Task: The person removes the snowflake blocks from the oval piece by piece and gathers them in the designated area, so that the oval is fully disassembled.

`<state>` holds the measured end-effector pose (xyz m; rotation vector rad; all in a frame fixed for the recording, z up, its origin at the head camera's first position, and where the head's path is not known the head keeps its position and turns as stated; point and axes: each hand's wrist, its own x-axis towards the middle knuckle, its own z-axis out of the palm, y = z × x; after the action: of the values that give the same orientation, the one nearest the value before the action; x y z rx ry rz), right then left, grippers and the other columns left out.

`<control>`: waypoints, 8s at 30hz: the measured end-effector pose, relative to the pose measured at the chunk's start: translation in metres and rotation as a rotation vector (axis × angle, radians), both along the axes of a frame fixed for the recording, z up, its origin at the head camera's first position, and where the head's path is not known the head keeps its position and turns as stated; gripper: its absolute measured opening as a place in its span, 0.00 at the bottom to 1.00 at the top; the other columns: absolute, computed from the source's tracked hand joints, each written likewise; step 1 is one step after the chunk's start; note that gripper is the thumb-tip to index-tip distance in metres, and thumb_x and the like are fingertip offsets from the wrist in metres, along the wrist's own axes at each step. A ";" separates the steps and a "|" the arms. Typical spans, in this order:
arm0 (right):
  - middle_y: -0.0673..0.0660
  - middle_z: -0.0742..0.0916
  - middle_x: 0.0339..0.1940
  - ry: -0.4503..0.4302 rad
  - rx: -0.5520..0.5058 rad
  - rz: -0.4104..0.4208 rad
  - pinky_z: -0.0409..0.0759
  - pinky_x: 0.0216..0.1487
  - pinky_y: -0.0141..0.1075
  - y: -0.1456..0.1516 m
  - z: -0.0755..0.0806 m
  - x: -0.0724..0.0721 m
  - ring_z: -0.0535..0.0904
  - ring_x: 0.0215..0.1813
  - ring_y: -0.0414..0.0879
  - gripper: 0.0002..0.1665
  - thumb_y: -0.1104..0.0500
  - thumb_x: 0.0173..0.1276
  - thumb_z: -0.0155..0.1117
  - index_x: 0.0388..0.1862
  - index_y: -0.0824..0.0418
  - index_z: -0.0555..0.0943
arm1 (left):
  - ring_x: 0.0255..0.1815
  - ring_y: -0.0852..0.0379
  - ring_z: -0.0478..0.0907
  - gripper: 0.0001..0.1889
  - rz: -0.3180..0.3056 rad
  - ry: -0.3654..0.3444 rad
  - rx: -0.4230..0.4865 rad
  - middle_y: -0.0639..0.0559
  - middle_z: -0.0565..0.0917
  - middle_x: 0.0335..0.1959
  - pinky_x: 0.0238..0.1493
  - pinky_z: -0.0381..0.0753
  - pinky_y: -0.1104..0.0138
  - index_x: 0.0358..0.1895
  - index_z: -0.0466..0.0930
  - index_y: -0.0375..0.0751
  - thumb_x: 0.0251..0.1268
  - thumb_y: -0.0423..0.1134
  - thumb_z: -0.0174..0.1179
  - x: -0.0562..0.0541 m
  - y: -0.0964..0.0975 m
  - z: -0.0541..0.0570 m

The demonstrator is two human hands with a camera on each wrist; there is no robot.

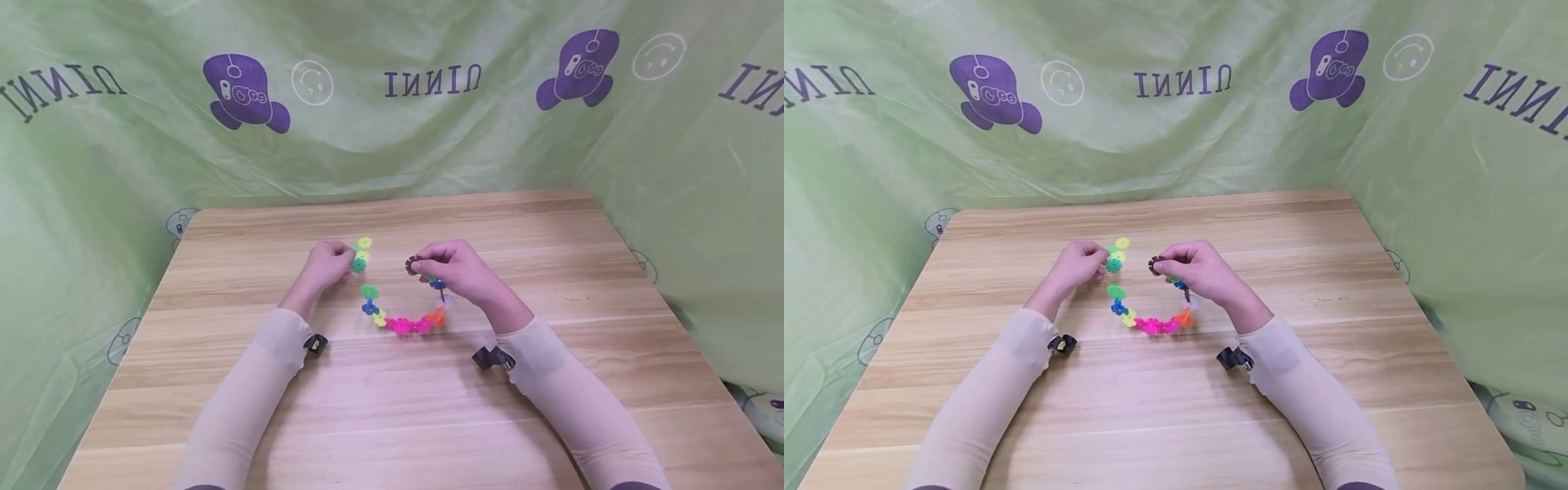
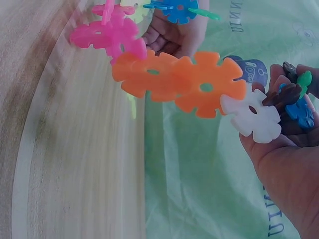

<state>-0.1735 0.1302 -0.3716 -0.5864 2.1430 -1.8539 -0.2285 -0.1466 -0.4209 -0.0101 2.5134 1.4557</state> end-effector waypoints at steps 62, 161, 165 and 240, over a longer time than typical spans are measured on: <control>0.59 0.83 0.40 -0.001 -0.171 -0.022 0.83 0.42 0.36 -0.004 0.019 -0.002 0.85 0.39 0.48 0.22 0.54 0.54 0.76 0.36 0.66 0.76 | 0.43 0.56 0.84 0.10 -0.551 0.413 0.294 0.48 0.87 0.42 0.46 0.83 0.64 0.48 0.84 0.33 0.65 0.29 0.64 0.056 0.063 0.082; 0.61 0.86 0.33 -0.003 -0.028 -0.013 0.83 0.39 0.38 0.021 0.015 0.004 0.82 0.35 0.52 0.23 0.60 0.60 0.75 0.53 0.67 0.83 | 0.40 0.44 0.80 0.20 -0.099 0.028 -0.041 0.41 0.82 0.44 0.41 0.83 0.58 0.61 0.74 0.32 0.67 0.30 0.53 -0.034 0.022 -0.004; 0.61 0.87 0.35 -0.006 -0.014 -0.003 0.84 0.39 0.39 0.020 0.013 0.003 0.82 0.37 0.54 0.23 0.60 0.60 0.75 0.54 0.67 0.83 | 0.40 0.45 0.81 0.17 -0.063 -0.014 -0.054 0.41 0.82 0.42 0.41 0.83 0.61 0.57 0.76 0.30 0.66 0.30 0.59 -0.037 0.021 -0.007; 0.60 0.86 0.30 0.110 -0.046 -0.046 0.80 0.34 0.39 0.014 0.010 0.011 0.81 0.33 0.52 0.08 0.63 0.65 0.69 0.41 0.66 0.88 | 0.43 0.59 0.82 0.09 -0.472 0.654 0.227 0.53 0.86 0.41 0.40 0.84 0.63 0.41 0.90 0.40 0.58 0.37 0.72 0.061 0.069 0.073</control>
<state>-0.1626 0.1445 -0.3620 -0.6702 2.2051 -1.9423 -0.1671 -0.0776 -0.3475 1.1851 2.4948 1.6986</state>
